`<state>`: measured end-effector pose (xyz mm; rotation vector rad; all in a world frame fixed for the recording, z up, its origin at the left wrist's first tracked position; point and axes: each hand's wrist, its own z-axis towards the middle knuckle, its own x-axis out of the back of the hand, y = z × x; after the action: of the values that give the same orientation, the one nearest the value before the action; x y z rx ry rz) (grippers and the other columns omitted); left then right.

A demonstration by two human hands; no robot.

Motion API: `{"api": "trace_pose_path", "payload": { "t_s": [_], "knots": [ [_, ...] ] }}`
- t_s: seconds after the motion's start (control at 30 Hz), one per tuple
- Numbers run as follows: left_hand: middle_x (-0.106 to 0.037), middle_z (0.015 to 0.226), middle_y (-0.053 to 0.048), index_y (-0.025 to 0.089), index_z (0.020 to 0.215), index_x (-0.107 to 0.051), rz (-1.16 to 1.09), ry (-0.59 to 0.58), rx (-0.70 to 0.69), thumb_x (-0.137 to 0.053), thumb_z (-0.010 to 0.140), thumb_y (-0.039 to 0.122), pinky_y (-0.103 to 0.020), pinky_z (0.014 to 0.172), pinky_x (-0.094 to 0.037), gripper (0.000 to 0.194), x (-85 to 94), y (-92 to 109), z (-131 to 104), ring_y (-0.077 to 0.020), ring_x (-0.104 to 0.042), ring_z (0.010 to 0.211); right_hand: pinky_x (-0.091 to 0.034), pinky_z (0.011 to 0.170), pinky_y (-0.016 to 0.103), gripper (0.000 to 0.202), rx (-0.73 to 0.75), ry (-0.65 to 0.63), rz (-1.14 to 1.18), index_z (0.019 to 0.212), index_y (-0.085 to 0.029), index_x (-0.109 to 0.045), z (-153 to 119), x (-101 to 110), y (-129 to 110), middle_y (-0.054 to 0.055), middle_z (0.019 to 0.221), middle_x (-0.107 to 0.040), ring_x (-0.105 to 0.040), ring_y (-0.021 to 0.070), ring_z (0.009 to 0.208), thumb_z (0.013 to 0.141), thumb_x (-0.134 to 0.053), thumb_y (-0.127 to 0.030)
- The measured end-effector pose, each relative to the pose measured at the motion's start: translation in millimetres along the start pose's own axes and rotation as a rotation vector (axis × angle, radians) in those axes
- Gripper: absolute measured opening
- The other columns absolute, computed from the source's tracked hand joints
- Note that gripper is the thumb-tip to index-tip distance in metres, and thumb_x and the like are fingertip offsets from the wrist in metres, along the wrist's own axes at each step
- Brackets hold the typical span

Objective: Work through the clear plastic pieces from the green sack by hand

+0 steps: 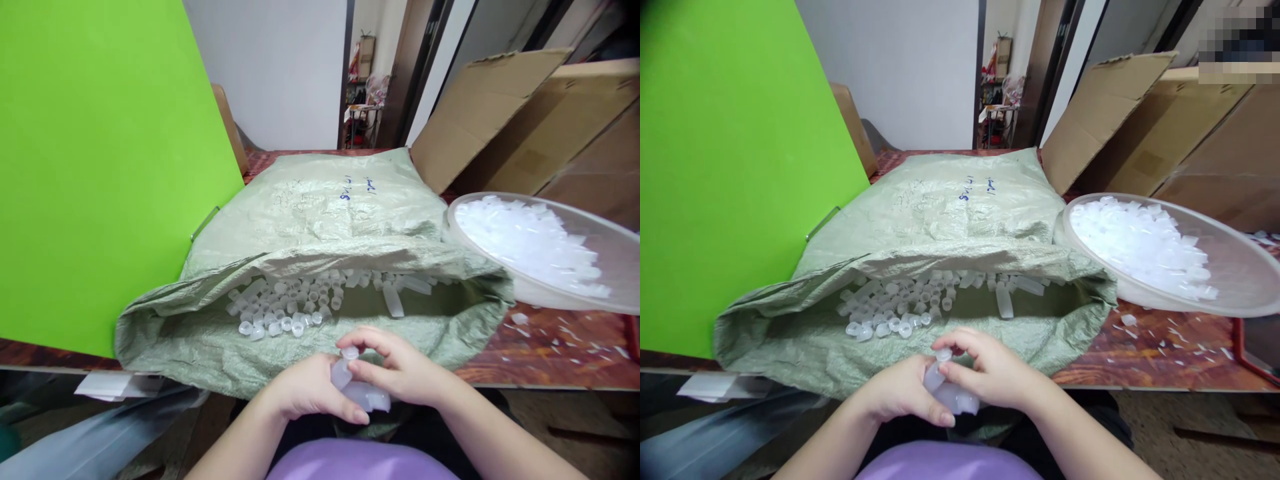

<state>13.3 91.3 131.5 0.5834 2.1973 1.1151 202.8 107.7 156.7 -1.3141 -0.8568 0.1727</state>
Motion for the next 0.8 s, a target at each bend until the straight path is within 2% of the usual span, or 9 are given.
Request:
{"api": "trace_pose_path", "payload": {
  "t_s": [0.07,0.13,0.27,0.37,0.47,0.57,0.7,0.77,0.8],
  "knots": [
    [-0.061,0.078,-0.001,0.012,0.083,-0.066,0.015,-0.016,0.028,-0.082,0.048,0.021,-0.024,0.071,-0.04,0.039,-0.4,-1.1,1.4,-0.0106,-0.051,0.07,-0.046,0.079,0.027,0.023,-0.052,-0.013,0.08,0.101,-0.023,-0.059,-7.9,-1.7,5.8,0.002,0.096,-0.062,-0.056,0.014,0.089,0.079,-0.059,-0.031],
    [-0.06,0.073,0.0,0.013,0.081,-0.066,0.014,-0.036,0.079,-0.082,0.047,0.025,-0.021,0.062,-0.039,0.04,0.2,-1.2,2.3,-0.0092,-0.049,0.063,-0.047,0.081,0.028,0.023,-0.087,-0.032,0.218,0.098,-0.021,-0.06,-12.6,-1.9,14.4,0.003,0.097,-0.063,-0.058,0.0142,0.089,0.077,-0.062,-0.031],
    [-0.059,0.063,0.001,0.014,0.076,-0.067,0.098,-0.195,0.19,-0.082,0.046,0.034,-0.019,0.048,-0.033,0.04,5.3,5.9,3.6,-0.0078,-0.046,0.053,-0.05,0.083,0.028,0.023,-0.072,-0.072,0.484,0.095,-0.019,-0.061,-17.2,-0.2,22.1,0.005,0.103,-0.066,-0.062,0.0146,0.093,0.074,-0.066,-0.028],
    [-0.059,0.064,0.002,0.015,0.078,-0.068,0.154,-0.347,0.227,-0.082,0.047,0.041,-0.019,0.049,-0.037,0.043,10.4,15.6,6.0,-0.0087,-0.049,0.055,-0.048,0.084,0.022,0.013,0.12,-0.051,0.206,0.092,-0.021,-0.066,-20.8,3.3,11.7,0.005,0.107,-0.066,-0.062,0.0121,0.096,0.081,-0.058,-0.022],
    [-0.059,0.063,0.002,0.016,0.078,-0.067,0.201,-0.52,0.254,-0.08,0.048,0.047,-0.02,0.05,-0.041,0.045,14.4,22.3,11.0,-0.0099,-0.049,0.055,-0.045,0.087,0.016,0.024,0.312,-0.126,-0.076,0.101,-0.023,-0.065,-25.2,8.0,-3.7,0.003,0.116,-0.062,-0.059,0.0088,0.103,0.088,-0.046,-0.016],
    [-0.058,0.06,0.002,0.015,0.074,-0.067,0.246,-0.66,0.274,-0.078,0.05,0.05,-0.024,0.05,-0.044,0.044,17.3,22.7,18.3,-0.0124,-0.052,0.053,-0.046,0.087,0.016,0.026,0.388,-0.16,-0.226,0.107,-0.024,-0.062,-28.8,11.6,-15.2,0.003,0.118,-0.061,-0.059,0.0089,0.104,0.089,-0.044,-0.018],
    [-0.056,0.054,0.001,0.014,0.065,-0.066,0.237,-0.722,0.278,-0.077,0.049,0.051,-0.027,0.043,-0.041,0.042,18.2,23.5,23.5,-0.0156,-0.052,0.047,-0.048,0.082,0.026,0.03,0.452,-0.131,-0.556,0.117,-0.025,-0.055,-31.5,11.4,-20.6,0.004,0.123,-0.058,-0.058,0.0169,0.105,0.091,-0.041,-0.025],
    [-0.056,0.054,0.001,0.015,0.066,-0.067,0.222,-0.691,0.324,-0.078,0.047,0.05,-0.026,0.04,-0.036,0.042,15.9,29.1,21.5,-0.0143,-0.048,0.044,-0.048,0.079,0.025,0.031,0.383,-0.115,-0.503,0.119,-0.026,-0.053,-30.8,7.1,-17.3,0.004,0.118,-0.061,-0.06,0.0166,0.099,0.091,-0.041,-0.029],
    [-0.057,0.054,0.001,0.015,0.066,-0.067,0.225,-0.642,0.345,-0.078,0.047,0.05,-0.025,0.038,-0.031,0.041,14.1,32.8,19.6,-0.0122,-0.045,0.042,-0.048,0.075,0.023,0.031,0.293,-0.093,-0.409,0.118,-0.025,-0.054,-29.9,3.7,-14.0,0.004,0.11,-0.065,-0.062,0.015,0.092,0.09,-0.042,-0.032]
  ]
}}
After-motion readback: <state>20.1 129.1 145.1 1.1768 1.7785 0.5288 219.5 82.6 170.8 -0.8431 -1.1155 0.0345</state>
